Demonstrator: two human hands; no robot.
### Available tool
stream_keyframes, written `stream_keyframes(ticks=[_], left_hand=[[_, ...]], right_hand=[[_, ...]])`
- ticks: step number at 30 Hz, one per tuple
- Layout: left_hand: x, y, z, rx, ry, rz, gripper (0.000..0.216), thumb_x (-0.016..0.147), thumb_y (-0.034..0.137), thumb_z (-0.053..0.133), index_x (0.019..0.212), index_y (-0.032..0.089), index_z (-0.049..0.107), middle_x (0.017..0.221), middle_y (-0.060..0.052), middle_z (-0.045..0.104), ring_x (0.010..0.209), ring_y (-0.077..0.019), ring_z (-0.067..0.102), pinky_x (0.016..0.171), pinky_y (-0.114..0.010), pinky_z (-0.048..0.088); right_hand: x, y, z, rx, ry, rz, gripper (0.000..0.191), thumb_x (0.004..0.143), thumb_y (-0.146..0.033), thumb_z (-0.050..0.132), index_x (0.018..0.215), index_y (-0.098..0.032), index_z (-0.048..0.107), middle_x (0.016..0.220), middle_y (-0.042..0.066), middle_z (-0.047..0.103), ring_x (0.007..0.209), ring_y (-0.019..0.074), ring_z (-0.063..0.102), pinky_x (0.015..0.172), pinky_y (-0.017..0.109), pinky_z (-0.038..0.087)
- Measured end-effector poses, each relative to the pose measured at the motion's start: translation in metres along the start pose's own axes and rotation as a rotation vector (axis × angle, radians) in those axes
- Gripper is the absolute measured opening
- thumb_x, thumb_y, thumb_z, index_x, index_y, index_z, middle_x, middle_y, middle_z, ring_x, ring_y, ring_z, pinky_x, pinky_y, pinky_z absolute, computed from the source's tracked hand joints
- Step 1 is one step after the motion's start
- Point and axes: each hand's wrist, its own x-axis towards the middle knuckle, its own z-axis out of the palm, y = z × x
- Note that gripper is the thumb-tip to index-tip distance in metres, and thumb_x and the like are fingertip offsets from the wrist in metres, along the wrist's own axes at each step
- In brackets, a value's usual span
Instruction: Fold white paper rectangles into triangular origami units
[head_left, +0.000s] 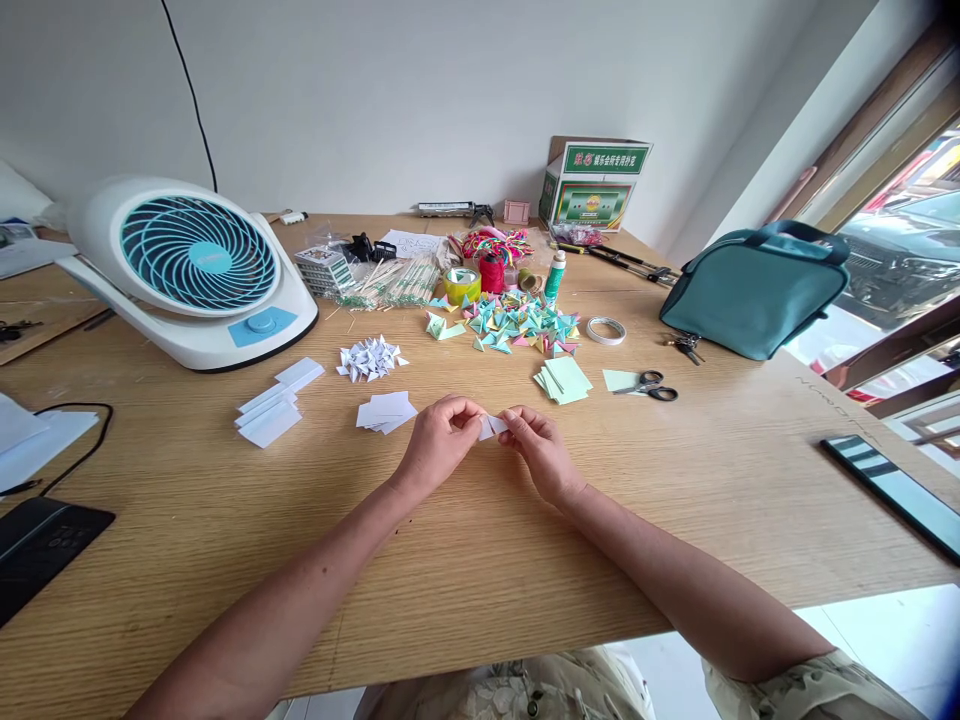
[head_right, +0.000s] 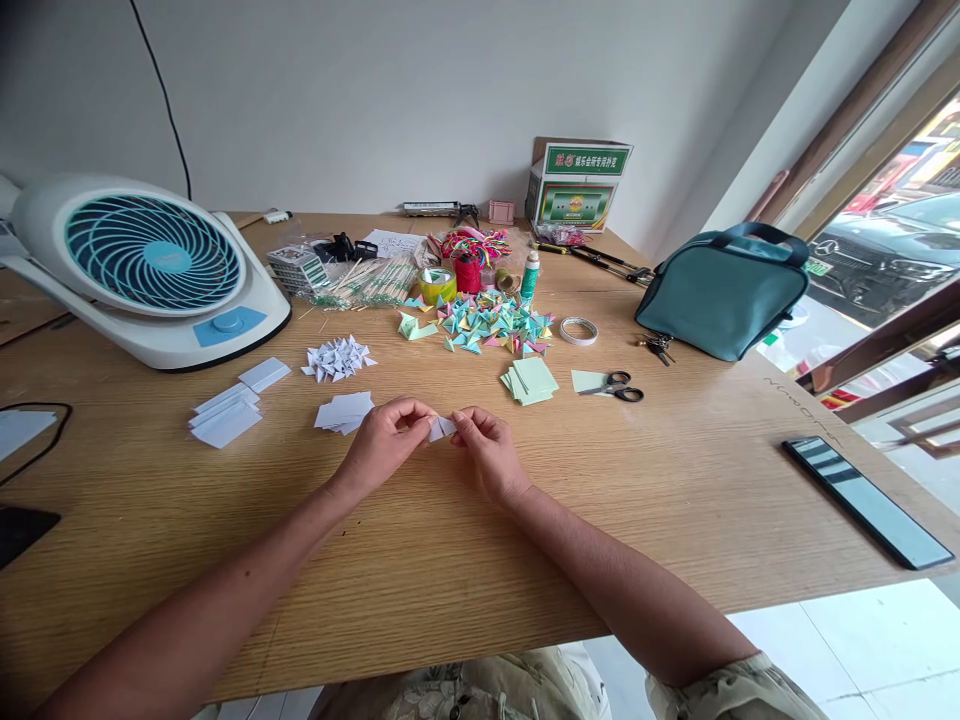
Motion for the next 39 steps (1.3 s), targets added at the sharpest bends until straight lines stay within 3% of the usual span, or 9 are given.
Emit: stream_keyframes(ticks=[8,11,14,18,21,25,31,39], left_hand=[[0.001,-0.004,0.0,-0.159,-0.105,-0.121,0.016,0.078,0.029,0.056,0.07,0.016,0.062,0.063,0.001,0.055,0.058,-0.0108,0.051,0.053,-0.021,0.047],[0.003,-0.004,-0.002,-0.341,-0.153,-0.237,0.016,0.076,0.03,0.059,0.07,0.015,0.061,0.069,0.0,0.055,0.062,-0.0106,0.052,0.054,-0.022,0.052],[0.005,-0.004,-0.005,-0.506,-0.214,-0.374,0.017,0.073,0.031,0.064,0.07,0.014,0.061,0.069,0.0,0.053,0.062,-0.0092,0.05,0.055,-0.022,0.054],[0.005,-0.007,-0.007,-0.676,-0.273,-0.475,0.022,0.07,0.03,0.071,0.084,0.014,0.064,0.075,-0.001,0.056,0.063,-0.0079,0.051,0.058,-0.024,0.056],[0.004,-0.006,-0.006,-0.704,-0.277,-0.464,0.023,0.073,0.033,0.071,0.085,0.014,0.065,0.078,-0.004,0.059,0.065,-0.0097,0.054,0.06,-0.025,0.056],[0.001,-0.002,0.001,-0.561,-0.257,-0.354,0.027,0.072,0.035,0.072,0.086,0.014,0.067,0.082,-0.004,0.058,0.067,-0.0107,0.053,0.054,-0.023,0.055],[-0.002,-0.007,0.012,-0.439,-0.166,-0.245,0.03,0.073,0.042,0.07,0.067,0.014,0.06,0.069,0.0,0.054,0.06,-0.0092,0.05,0.052,-0.022,0.054],[-0.003,-0.016,0.015,-0.371,-0.178,-0.25,0.029,0.075,0.042,0.068,0.069,0.014,0.062,0.068,0.0,0.057,0.058,-0.01,0.053,0.053,-0.024,0.055]], right_hand=[[0.005,-0.004,-0.004,-0.196,0.003,-0.108,0.037,0.076,-0.052,0.067,0.065,-0.018,0.058,0.06,-0.001,0.052,0.058,0.0114,0.044,0.056,0.025,0.037],[0.006,-0.006,-0.009,-0.244,-0.073,-0.154,0.032,0.085,-0.05,0.057,0.079,-0.019,0.064,0.068,0.0,0.058,0.062,0.013,0.05,0.061,0.027,0.042],[0.006,-0.01,-0.014,-0.326,-0.152,-0.303,0.024,0.084,-0.042,0.06,0.098,-0.023,0.066,0.087,0.003,0.064,0.075,0.0152,0.056,0.069,0.029,0.045],[0.006,-0.011,-0.014,-0.44,-0.183,-0.423,0.014,0.083,-0.035,0.063,0.086,-0.022,0.068,0.084,0.004,0.063,0.078,0.0172,0.056,0.071,0.031,0.045],[0.007,-0.009,-0.013,-0.363,-0.096,-0.317,0.02,0.082,-0.04,0.064,0.08,-0.02,0.064,0.076,0.003,0.062,0.07,0.0156,0.055,0.066,0.03,0.044],[0.009,-0.007,-0.01,-0.206,-0.04,-0.151,0.033,0.075,-0.05,0.069,0.074,-0.019,0.061,0.07,0.001,0.063,0.064,0.0141,0.054,0.06,0.027,0.043],[0.009,-0.011,-0.01,-0.177,-0.064,-0.075,0.037,0.076,-0.054,0.066,0.071,-0.017,0.064,0.061,-0.001,0.057,0.057,0.0108,0.047,0.055,0.024,0.038],[0.011,-0.002,-0.014,-0.124,-0.042,-0.032,0.039,0.074,-0.055,0.067,0.066,-0.017,0.061,0.057,-0.003,0.051,0.054,0.0103,0.041,0.054,0.024,0.033]])
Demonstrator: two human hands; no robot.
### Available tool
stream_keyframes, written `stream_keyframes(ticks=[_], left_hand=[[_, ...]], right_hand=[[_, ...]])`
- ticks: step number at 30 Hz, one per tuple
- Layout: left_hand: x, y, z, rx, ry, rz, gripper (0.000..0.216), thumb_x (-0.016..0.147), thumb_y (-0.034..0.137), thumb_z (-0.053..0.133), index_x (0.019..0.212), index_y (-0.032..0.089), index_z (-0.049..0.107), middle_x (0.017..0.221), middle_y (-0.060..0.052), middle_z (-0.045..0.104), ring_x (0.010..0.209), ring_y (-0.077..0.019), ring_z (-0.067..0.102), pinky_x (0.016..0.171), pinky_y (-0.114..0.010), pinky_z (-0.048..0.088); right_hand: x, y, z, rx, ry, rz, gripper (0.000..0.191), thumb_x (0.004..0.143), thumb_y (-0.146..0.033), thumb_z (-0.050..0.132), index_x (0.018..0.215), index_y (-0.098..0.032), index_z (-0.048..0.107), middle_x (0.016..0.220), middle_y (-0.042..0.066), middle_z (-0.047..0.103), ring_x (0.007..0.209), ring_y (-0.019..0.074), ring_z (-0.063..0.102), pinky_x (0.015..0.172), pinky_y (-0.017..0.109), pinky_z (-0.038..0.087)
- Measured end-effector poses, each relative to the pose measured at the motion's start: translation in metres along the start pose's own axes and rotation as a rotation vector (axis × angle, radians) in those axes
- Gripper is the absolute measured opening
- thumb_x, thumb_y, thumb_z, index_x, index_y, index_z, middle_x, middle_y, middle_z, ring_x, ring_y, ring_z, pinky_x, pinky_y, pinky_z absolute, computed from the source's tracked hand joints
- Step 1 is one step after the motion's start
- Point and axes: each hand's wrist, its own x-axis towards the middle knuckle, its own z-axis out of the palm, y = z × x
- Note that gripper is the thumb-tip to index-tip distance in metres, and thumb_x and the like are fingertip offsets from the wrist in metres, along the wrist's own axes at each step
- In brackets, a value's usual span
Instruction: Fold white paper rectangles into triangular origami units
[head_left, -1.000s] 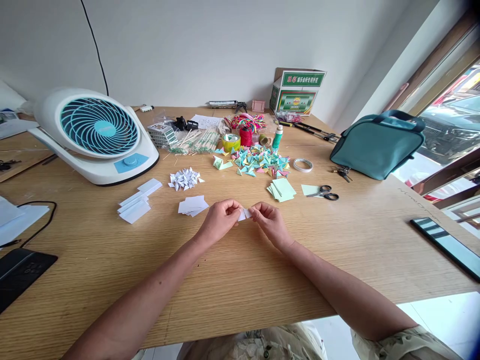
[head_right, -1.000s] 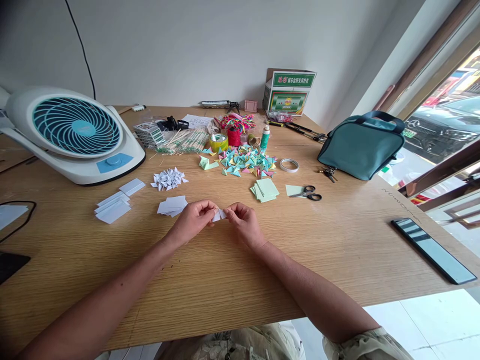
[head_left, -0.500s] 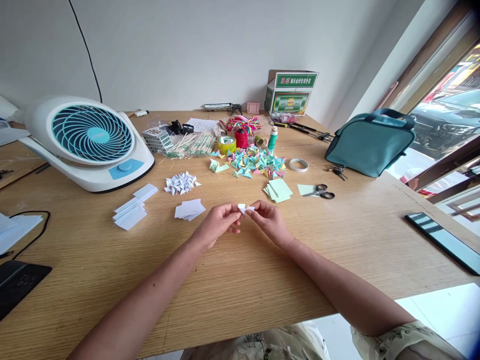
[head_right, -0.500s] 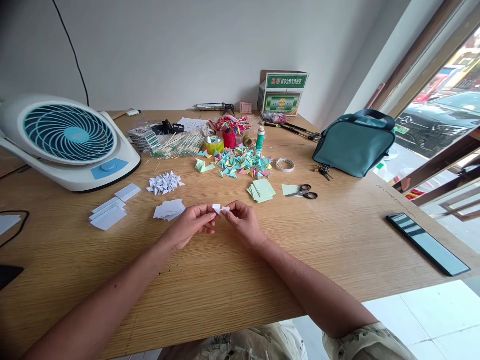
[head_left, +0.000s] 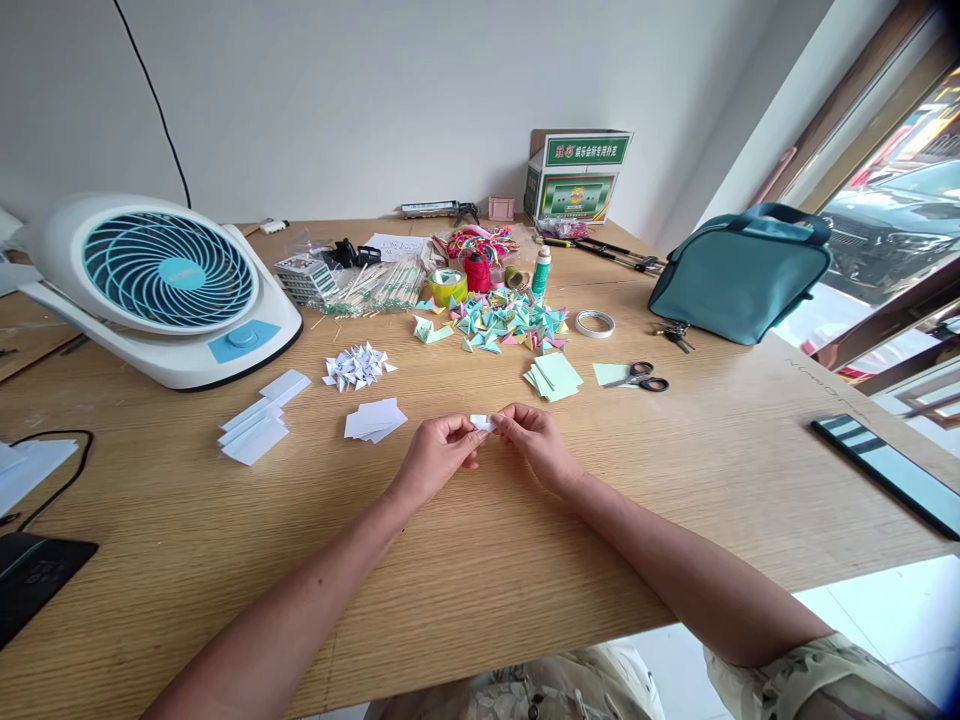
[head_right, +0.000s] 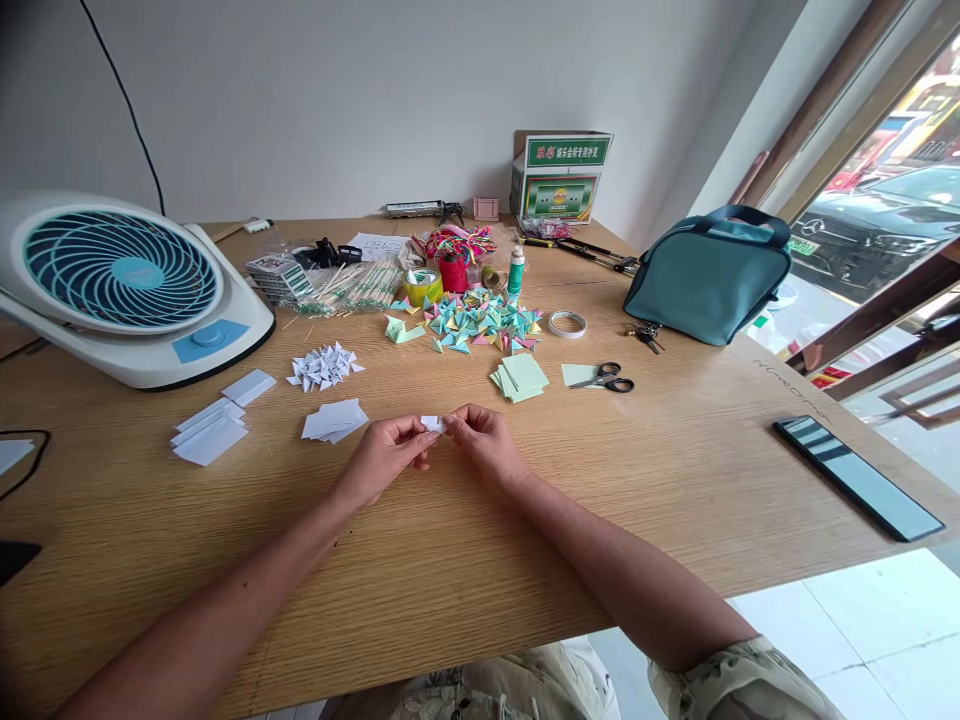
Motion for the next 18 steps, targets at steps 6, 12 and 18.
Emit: stream_keyframes(ticks=[6,12,18], left_hand=[[-0.0005,-0.0008,0.0045,-0.102,0.07,0.0,0.026,0.074,0.039,0.069,0.07,0.014,0.06,0.069,0.001,0.057,0.056,-0.0083,0.05,0.05,-0.022,0.054],[-0.0014,-0.0017,0.0074,-0.125,0.064,0.005,0.029,0.074,0.04,0.069,0.069,0.013,0.06,0.067,0.001,0.055,0.056,-0.008,0.049,0.051,-0.022,0.053],[0.0004,-0.0004,0.0031,-0.126,0.0,-0.036,0.03,0.075,0.042,0.068,0.081,0.013,0.067,0.073,-0.001,0.058,0.062,-0.0106,0.053,0.053,-0.025,0.057]], right_hand=[[0.0001,0.0022,0.0013,0.066,-0.036,-0.006,0.035,0.076,-0.053,0.067,0.074,-0.018,0.064,0.067,-0.001,0.061,0.059,0.0109,0.05,0.06,0.024,0.04],[-0.0008,0.0004,0.0053,0.084,-0.023,0.014,0.034,0.069,-0.049,0.074,0.07,-0.018,0.061,0.07,0.001,0.064,0.065,0.0139,0.056,0.066,0.028,0.043],[0.0001,-0.0004,0.0025,0.1,-0.042,0.055,0.032,0.072,-0.046,0.072,0.071,-0.017,0.06,0.07,0.001,0.063,0.066,0.0132,0.055,0.067,0.027,0.041]])
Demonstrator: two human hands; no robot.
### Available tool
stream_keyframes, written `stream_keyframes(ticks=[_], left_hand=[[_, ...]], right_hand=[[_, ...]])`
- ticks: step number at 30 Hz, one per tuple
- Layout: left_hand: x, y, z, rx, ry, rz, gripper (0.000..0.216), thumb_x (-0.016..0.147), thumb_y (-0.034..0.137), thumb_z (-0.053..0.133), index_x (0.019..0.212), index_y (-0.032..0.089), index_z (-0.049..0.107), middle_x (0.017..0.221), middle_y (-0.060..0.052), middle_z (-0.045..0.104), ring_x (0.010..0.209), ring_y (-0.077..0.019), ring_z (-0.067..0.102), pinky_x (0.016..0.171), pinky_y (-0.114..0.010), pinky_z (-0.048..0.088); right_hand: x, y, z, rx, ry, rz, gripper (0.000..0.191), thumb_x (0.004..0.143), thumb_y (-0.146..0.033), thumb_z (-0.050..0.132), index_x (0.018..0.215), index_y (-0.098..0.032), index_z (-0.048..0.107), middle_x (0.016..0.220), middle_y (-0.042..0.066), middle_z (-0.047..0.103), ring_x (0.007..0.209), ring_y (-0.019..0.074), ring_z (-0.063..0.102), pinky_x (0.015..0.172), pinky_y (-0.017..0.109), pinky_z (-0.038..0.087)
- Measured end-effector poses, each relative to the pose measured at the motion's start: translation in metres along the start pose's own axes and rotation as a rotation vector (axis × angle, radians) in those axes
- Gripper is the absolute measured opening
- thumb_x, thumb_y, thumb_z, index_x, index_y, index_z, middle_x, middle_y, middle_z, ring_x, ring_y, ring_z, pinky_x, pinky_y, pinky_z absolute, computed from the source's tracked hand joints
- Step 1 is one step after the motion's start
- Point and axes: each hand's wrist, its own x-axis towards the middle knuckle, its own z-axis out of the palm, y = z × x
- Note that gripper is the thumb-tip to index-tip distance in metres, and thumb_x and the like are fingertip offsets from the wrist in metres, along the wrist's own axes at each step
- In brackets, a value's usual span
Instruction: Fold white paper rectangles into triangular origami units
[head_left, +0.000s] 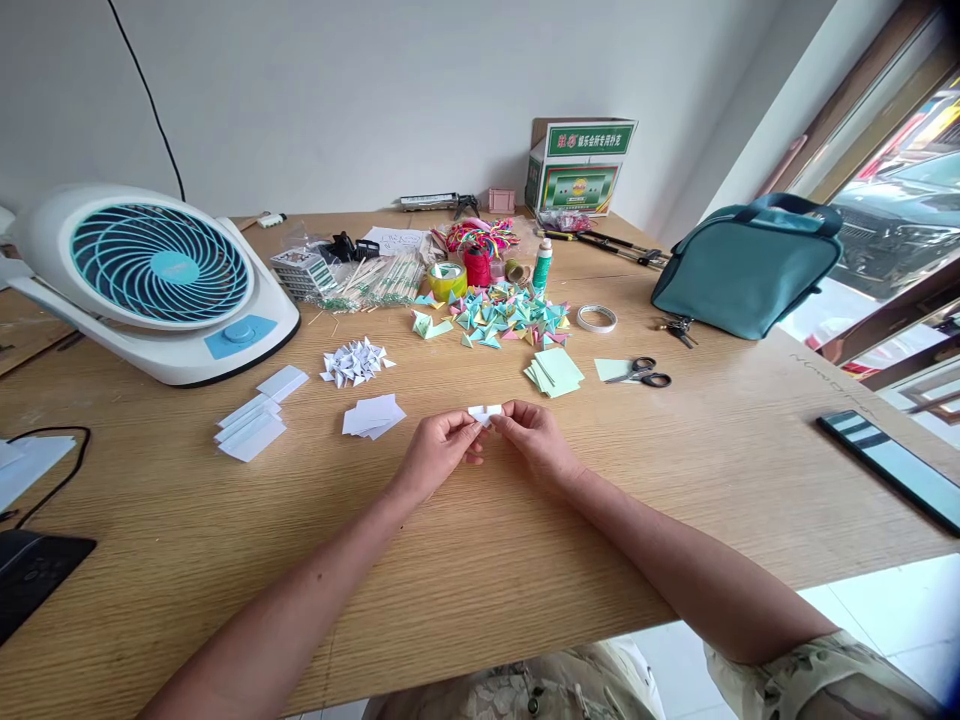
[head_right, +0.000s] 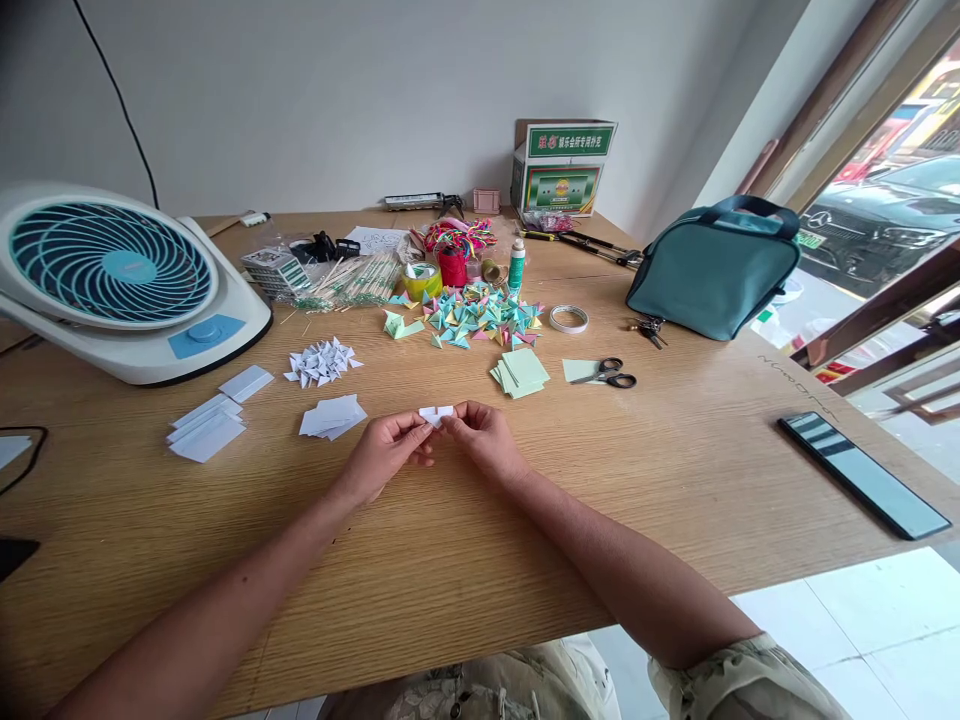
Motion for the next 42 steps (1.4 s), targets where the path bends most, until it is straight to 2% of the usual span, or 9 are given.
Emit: stream_keyframes(ticks=[7,12,17,27,34,42], left_hand=[[0.0018,-0.0007,-0.0035,0.045,0.082,0.044,0.029,0.077,0.042,0.066,0.073,0.013,0.062,0.071,-0.001,0.058,0.059,-0.0096,0.051,0.052,-0.026,0.058],[0.0013,-0.0032,-0.0032,0.066,0.104,0.064,0.03,0.078,0.042,0.065,0.072,0.013,0.061,0.07,-0.001,0.058,0.058,-0.0091,0.051,0.052,-0.025,0.058],[0.0025,-0.0055,-0.0055,0.116,0.077,0.097,0.031,0.081,0.043,0.062,0.073,0.014,0.059,0.07,0.0,0.057,0.059,-0.0094,0.052,0.054,-0.025,0.058],[-0.0009,0.0036,-0.006,0.298,0.067,0.165,0.026,0.083,0.038,0.058,0.07,0.016,0.056,0.061,0.003,0.052,0.053,-0.009,0.053,0.052,-0.02,0.053],[0.0006,-0.0016,-0.0058,0.259,0.065,0.147,0.024,0.083,0.038,0.058,0.073,0.016,0.057,0.065,0.002,0.053,0.056,-0.01,0.054,0.053,-0.022,0.055],[0.0002,-0.0001,-0.0067,0.231,0.063,0.157,0.025,0.082,0.041,0.061,0.081,0.016,0.063,0.066,0.001,0.056,0.057,-0.0102,0.053,0.054,-0.022,0.055]], right_hand=[[-0.0006,-0.0002,0.0007,-0.046,0.029,0.012,0.033,0.07,-0.046,0.073,0.07,-0.016,0.06,0.06,-0.004,0.051,0.055,0.0084,0.038,0.056,0.025,0.029],[0.0003,0.0034,0.0011,-0.05,0.015,-0.018,0.033,0.069,-0.045,0.075,0.069,-0.016,0.06,0.065,-0.002,0.055,0.06,0.0097,0.044,0.06,0.025,0.033],[0.0,0.0035,0.0015,-0.111,0.015,-0.048,0.034,0.071,-0.047,0.072,0.068,-0.016,0.058,0.063,-0.002,0.053,0.059,0.0103,0.042,0.057,0.025,0.031],[-0.0034,-0.0013,-0.0007,-0.546,0.006,-0.19,0.026,0.085,-0.039,0.055,0.073,-0.017,0.054,0.064,-0.001,0.049,0.058,0.0114,0.039,0.054,0.025,0.029],[-0.0015,0.0009,-0.0004,-0.421,-0.008,-0.104,0.028,0.082,-0.044,0.058,0.077,-0.016,0.058,0.067,0.0,0.055,0.059,0.0117,0.044,0.055,0.025,0.033],[-0.002,0.0031,-0.0002,-0.542,-0.018,-0.104,0.028,0.083,-0.042,0.059,0.074,-0.015,0.057,0.067,0.001,0.055,0.058,0.0113,0.042,0.055,0.025,0.033]])
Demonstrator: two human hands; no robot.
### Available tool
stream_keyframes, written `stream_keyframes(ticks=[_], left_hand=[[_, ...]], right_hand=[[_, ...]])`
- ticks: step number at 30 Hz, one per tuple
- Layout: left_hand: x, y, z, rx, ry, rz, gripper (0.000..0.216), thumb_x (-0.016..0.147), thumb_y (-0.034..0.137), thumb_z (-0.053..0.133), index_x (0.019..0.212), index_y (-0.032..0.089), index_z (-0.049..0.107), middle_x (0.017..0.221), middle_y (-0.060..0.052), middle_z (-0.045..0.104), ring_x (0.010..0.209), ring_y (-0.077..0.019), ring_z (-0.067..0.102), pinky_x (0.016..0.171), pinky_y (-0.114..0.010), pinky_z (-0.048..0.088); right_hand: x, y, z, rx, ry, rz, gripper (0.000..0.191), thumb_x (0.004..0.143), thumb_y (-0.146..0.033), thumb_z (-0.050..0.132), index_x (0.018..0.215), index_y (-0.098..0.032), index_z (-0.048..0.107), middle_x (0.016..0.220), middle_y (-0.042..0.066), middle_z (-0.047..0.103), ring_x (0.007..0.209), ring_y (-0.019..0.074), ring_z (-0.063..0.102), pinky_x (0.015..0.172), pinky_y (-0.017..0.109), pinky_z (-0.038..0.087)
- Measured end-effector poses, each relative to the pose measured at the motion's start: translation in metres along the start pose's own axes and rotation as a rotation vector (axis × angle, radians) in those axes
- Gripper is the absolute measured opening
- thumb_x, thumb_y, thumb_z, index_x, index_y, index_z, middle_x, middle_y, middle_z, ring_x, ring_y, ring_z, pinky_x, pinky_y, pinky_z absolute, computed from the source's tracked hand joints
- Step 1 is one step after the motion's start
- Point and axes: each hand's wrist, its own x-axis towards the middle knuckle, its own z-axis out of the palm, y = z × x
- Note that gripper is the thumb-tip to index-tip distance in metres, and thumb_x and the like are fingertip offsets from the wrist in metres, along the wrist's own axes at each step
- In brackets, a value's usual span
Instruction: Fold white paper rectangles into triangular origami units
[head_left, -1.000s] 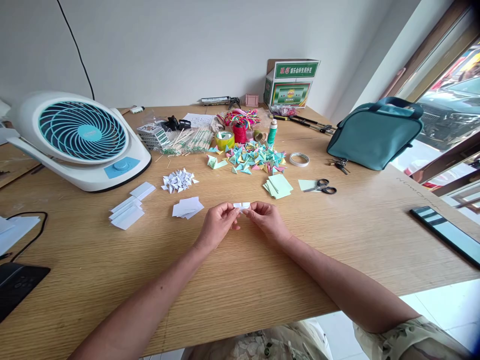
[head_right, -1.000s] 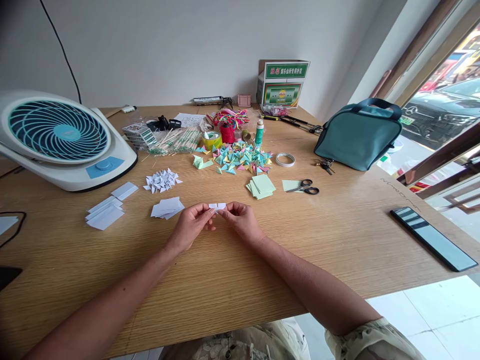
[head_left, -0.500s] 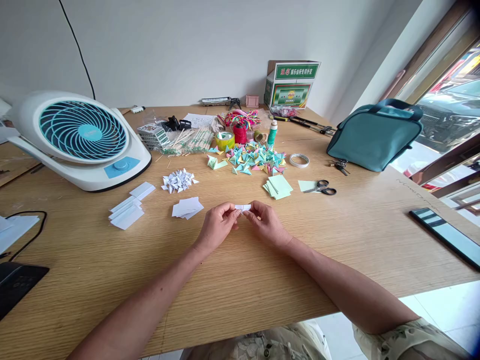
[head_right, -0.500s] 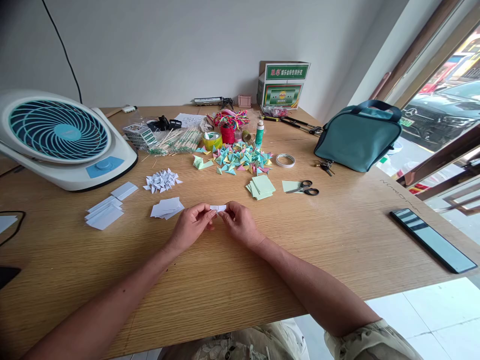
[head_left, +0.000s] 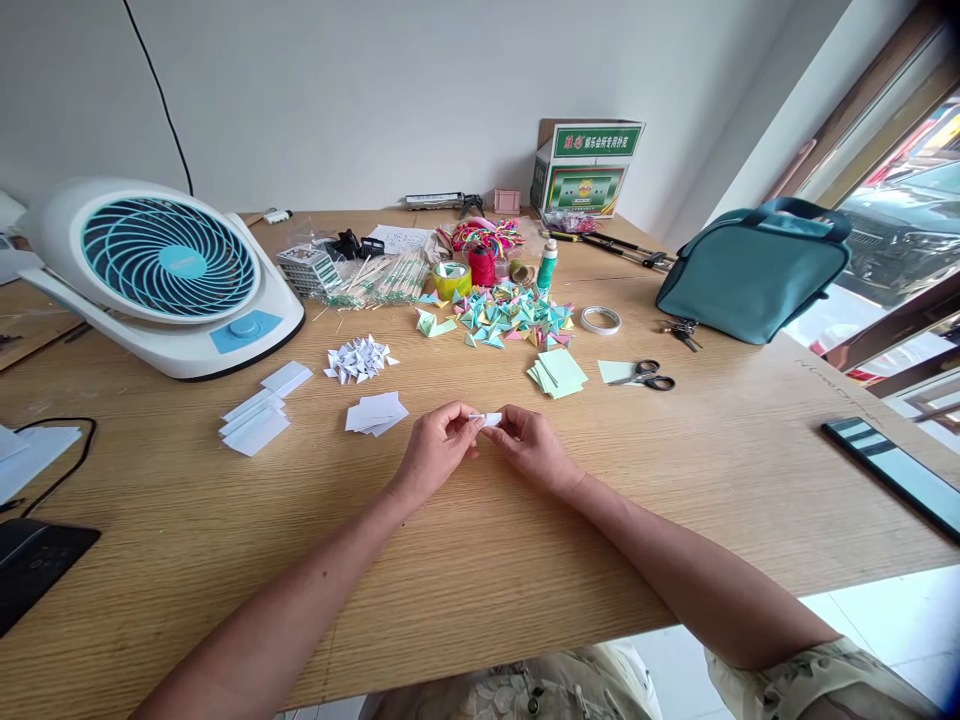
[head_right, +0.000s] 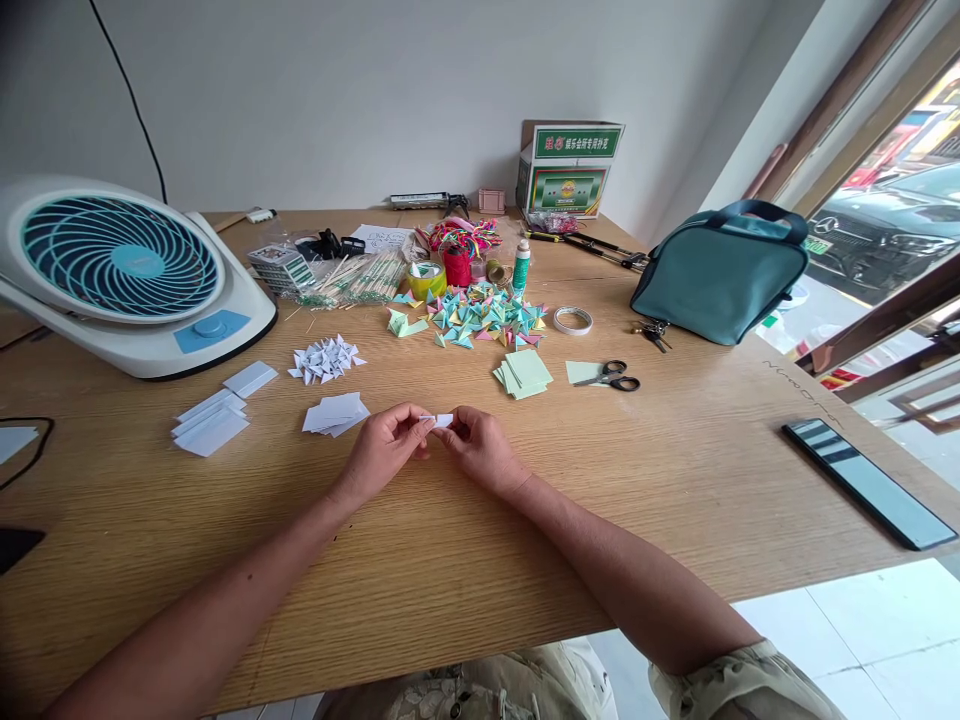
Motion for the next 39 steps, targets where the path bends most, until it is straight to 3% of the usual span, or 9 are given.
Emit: stream_keyframes(ticks=[11,19,22,27,33,39], left_hand=[[0.003,0.001,0.001,-0.186,-0.017,-0.084,0.028,0.074,0.042,0.069,0.08,0.015,0.067,0.067,0.001,0.054,0.058,-0.0091,0.046,0.051,-0.023,0.056],[0.004,0.006,0.0,-0.294,0.083,-0.181,0.03,0.069,0.043,0.073,0.073,0.013,0.066,0.066,0.001,0.057,0.055,-0.0071,0.045,0.048,-0.02,0.051],[0.003,0.006,0.0,-0.293,0.077,-0.196,0.03,0.07,0.042,0.073,0.074,0.013,0.066,0.067,0.0,0.057,0.055,-0.0069,0.044,0.048,-0.019,0.051],[0.002,0.007,0.001,-0.257,0.028,-0.164,0.029,0.072,0.041,0.071,0.072,0.013,0.065,0.066,0.0,0.053,0.056,-0.0073,0.043,0.047,-0.018,0.05],[0.001,0.012,0.001,-0.264,-0.035,-0.149,0.031,0.073,0.044,0.069,0.077,0.013,0.066,0.064,0.001,0.05,0.056,-0.0083,0.044,0.048,-0.021,0.053],[0.002,0.008,0.001,-0.198,0.003,-0.13,0.029,0.072,0.042,0.07,0.074,0.013,0.065,0.07,0.0,0.056,0.061,-0.0098,0.048,0.047,-0.02,0.052]], right_hand=[[0.001,0.0,-0.001,0.041,-0.025,-0.039,0.03,0.083,-0.042,0.058,0.07,-0.015,0.059,0.062,-0.001,0.053,0.056,0.01,0.039,0.052,0.024,0.029],[0.0,-0.001,-0.002,0.25,-0.114,-0.003,0.026,0.082,-0.042,0.058,0.084,-0.016,0.065,0.077,0.001,0.063,0.066,0.0117,0.049,0.062,0.025,0.037],[0.0,-0.003,-0.001,0.264,-0.132,-0.001,0.029,0.081,-0.045,0.061,0.081,-0.016,0.063,0.073,0.0,0.06,0.063,0.0109,0.047,0.061,0.025,0.036],[-0.001,-0.004,0.002,0.283,-0.089,-0.002,0.035,0.079,-0.051,0.062,0.07,-0.017,0.056,0.063,-0.003,0.051,0.057,0.0099,0.04,0.056,0.024,0.031],[-0.002,-0.002,0.002,0.279,-0.056,-0.023,0.035,0.079,-0.052,0.062,0.071,-0.018,0.056,0.064,-0.002,0.052,0.059,0.0111,0.041,0.057,0.025,0.032],[-0.001,-0.006,0.003,0.319,-0.01,-0.001,0.037,0.076,-0.054,0.065,0.072,-0.018,0.055,0.066,-0.002,0.052,0.061,0.0116,0.043,0.058,0.025,0.034]])
